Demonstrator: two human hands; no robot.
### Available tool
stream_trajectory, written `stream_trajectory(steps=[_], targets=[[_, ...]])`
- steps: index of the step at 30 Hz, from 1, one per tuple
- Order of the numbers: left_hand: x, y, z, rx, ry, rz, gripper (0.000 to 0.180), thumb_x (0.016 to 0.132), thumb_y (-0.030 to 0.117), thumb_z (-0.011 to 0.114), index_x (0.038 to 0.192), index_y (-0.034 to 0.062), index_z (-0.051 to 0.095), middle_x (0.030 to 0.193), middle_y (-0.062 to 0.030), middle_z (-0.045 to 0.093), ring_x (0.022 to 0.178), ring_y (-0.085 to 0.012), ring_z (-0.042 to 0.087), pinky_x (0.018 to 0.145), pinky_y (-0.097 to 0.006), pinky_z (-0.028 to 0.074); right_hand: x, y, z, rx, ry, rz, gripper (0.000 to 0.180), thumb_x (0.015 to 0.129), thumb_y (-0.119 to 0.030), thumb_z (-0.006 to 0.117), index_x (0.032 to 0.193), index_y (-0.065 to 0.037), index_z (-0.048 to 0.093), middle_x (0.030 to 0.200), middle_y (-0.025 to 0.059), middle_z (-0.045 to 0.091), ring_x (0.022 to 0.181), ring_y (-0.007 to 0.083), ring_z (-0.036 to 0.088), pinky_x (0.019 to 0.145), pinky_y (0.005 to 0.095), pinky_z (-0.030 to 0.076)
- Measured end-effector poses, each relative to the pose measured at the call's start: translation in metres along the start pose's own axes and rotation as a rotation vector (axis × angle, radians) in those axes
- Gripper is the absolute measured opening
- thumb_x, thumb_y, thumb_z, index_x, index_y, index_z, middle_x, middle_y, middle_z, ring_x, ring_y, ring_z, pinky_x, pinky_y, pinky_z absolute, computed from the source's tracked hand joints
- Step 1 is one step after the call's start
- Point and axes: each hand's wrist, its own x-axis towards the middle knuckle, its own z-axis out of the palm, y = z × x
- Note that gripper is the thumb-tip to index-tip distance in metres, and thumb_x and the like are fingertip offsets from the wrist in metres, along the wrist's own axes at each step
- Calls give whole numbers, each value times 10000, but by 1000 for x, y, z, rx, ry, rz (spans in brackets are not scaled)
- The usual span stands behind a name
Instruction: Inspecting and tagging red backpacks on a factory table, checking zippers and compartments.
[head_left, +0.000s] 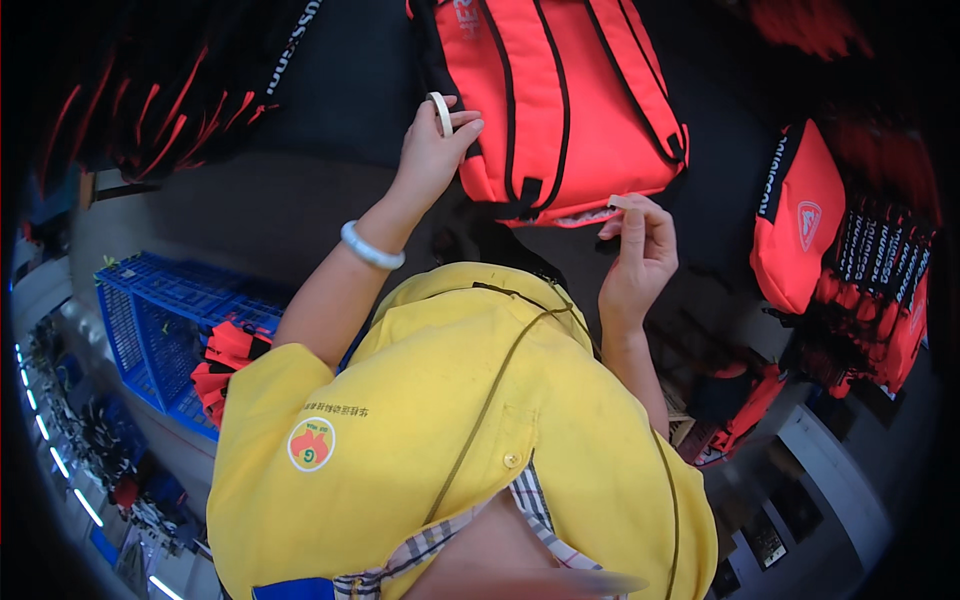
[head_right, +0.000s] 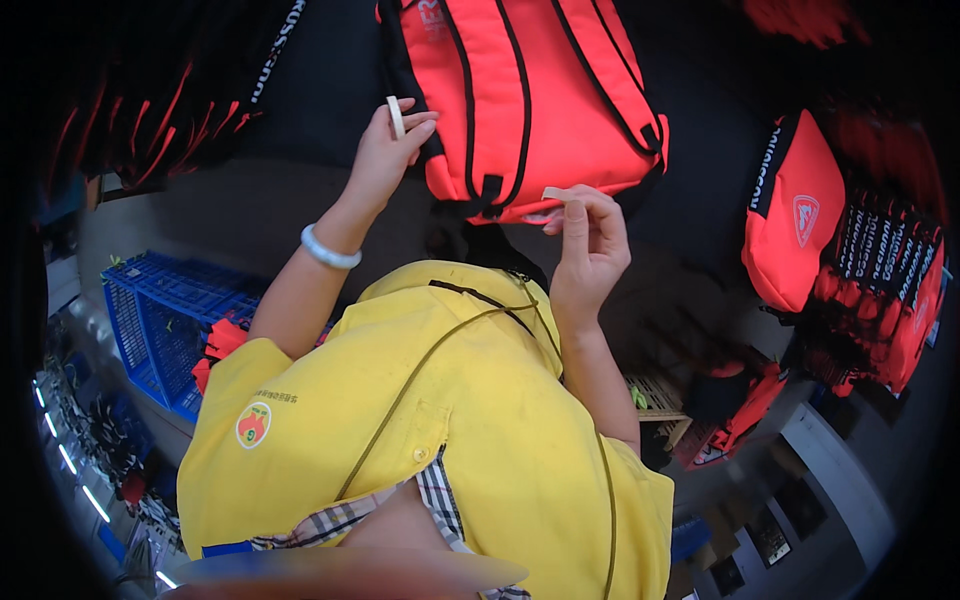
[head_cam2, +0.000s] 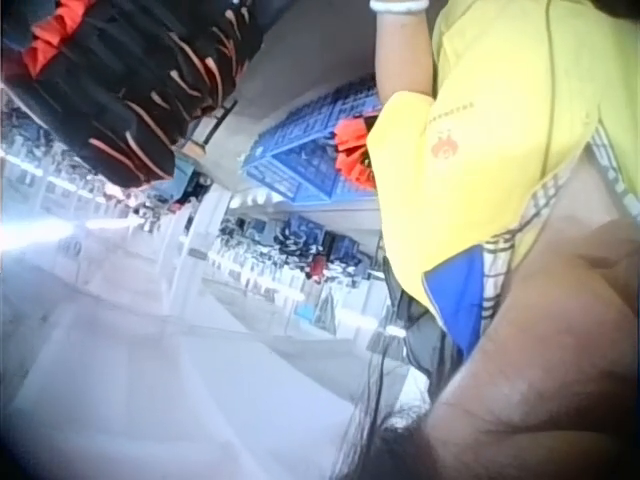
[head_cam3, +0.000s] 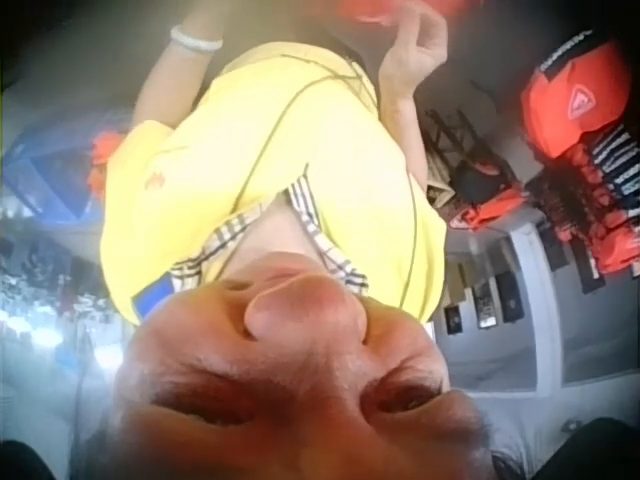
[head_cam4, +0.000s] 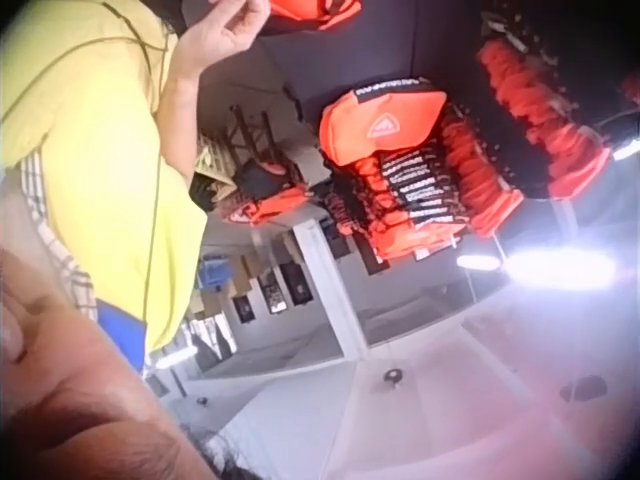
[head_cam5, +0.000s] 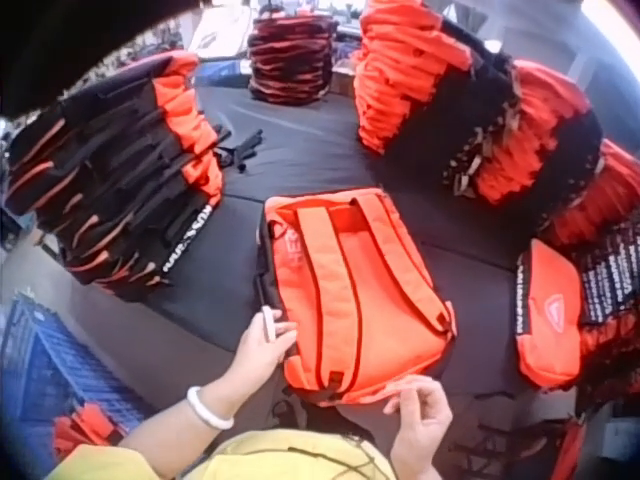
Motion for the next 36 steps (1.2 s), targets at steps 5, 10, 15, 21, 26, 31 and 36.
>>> stream_trajectory(steps=[5, 10, 15, 21, 26, 31, 36], targets=[[54, -12, 19, 63, -57, -175, 390, 886, 118, 697, 1192, -21, 500, 877, -52, 654, 571, -49, 484, 527, -181, 392, 37, 17, 6, 131, -97, 279, 126, 989, -106, 555, 1008, 8, 606, 924, 53, 635, 706, 70, 556, 672, 222, 470], [61, 4, 22, 187, -144, -317, 226, 893, 147, 702, 1041, -7, 629, 756, 1, 607, 596, -55, 556, 552, -179, 420, 71, 39, 3, 135, -161, 482, 141, 983, -119, 564, 997, 7, 625, 853, 29, 621, 714, 79, 554, 689, 215, 443], [58, 24, 18, 33, -169, -348, 221, 923, 153, 662, 1039, -33, 628, 835, -50, 659, 772, -129, 687, 622, -202, 478, 94, 51, 19, 167, -253, 589, 152, 983, -135, 569, 989, 7, 622, 812, 28, 618, 715, 83, 572, 691, 218, 453], [70, 40, 8, 54, -381, -200, 235, 930, 166, 649, 1050, -33, 612, 885, -70, 668, 779, -129, 700, 642, -211, 499, 96, 46, 49, 182, -207, 623, 150, 981, -136, 573, 983, 7, 619, 854, 41, 643, 748, 89, 600, 729, 229, 472], [75, 37, -2, 91, -578, -205, 221, 917, 152, 656, 1010, -40, 600, 849, -77, 669, 776, -142, 703, 638, -216, 527, 86, 38, 64, 166, -41, 543, 157, 980, -126, 573, 1015, 16, 628, 908, 48, 656, 780, 96, 609, 755, 234, 487], [86, 40, -8, 143, -703, -205, 208, 914, 145, 657, 998, -37, 600, 847, -81, 677, 784, -141, 708, 636, -216, 529, 63, 31, 63, 138, 131, 509, 166, 978, -125, 576, 1023, 25, 631, 896, 52, 656, 766, 95, 606, 735, 235, 499], [94, 39, -13, 153, -792, -194, 191, 922, 138, 643, 986, -34, 590, 858, -93, 682, 789, -151, 715, 654, -219, 544, 48, 23, 72, 128, 228, 460, 171, 976, -139, 583, 1002, 23, 633, 873, 51, 658, 742, 91, 599, 718, 231, 497]])
